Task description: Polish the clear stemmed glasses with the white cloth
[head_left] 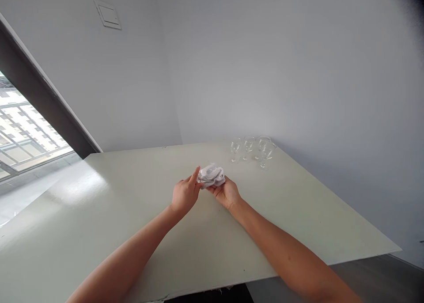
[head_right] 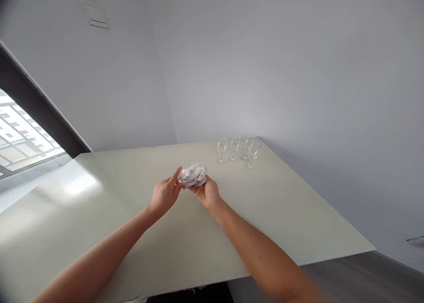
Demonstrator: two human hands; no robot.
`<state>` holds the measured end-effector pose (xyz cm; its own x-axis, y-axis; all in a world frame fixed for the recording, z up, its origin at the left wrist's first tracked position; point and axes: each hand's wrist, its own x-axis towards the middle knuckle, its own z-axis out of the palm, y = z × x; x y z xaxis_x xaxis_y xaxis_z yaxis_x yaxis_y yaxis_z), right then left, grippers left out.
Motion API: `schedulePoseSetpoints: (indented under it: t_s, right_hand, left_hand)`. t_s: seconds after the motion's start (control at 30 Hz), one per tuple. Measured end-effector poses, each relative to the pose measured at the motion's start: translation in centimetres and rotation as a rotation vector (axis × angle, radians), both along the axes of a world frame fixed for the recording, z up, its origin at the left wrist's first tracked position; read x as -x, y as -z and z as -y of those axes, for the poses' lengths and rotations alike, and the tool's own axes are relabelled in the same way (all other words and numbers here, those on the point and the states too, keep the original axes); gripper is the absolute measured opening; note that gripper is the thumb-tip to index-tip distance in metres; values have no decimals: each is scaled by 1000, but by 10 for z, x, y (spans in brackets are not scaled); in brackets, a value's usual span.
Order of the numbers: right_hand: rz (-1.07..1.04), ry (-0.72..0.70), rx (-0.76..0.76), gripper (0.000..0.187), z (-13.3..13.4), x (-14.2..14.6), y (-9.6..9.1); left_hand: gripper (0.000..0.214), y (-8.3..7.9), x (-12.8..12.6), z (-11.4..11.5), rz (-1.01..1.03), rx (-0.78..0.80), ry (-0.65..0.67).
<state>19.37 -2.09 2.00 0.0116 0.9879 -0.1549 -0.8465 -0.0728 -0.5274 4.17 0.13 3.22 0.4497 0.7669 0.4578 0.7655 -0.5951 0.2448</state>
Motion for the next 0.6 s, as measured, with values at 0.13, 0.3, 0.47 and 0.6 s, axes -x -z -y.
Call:
schedulePoseSetpoints:
  t_s: [0.13, 0.3, 0.47, 0.6]
  right_hand:
    - [102, -81, -176, 12, 9, 12, 0]
    - [144, -60, -209, 11, 12, 17, 5]
    - [184, -90, -174, 13, 13, 12, 2]
    - [193, -169, -126, 5, 11, 6, -1]
  left_hand:
    - [49, -5, -11, -3, 61, 0, -59]
    - [58, 6, -32, 6, 202, -141, -2]
    - [65, 8, -39, 21, 346, -29, -26]
    - [54, -12, -30, 22, 595, 384, 55]
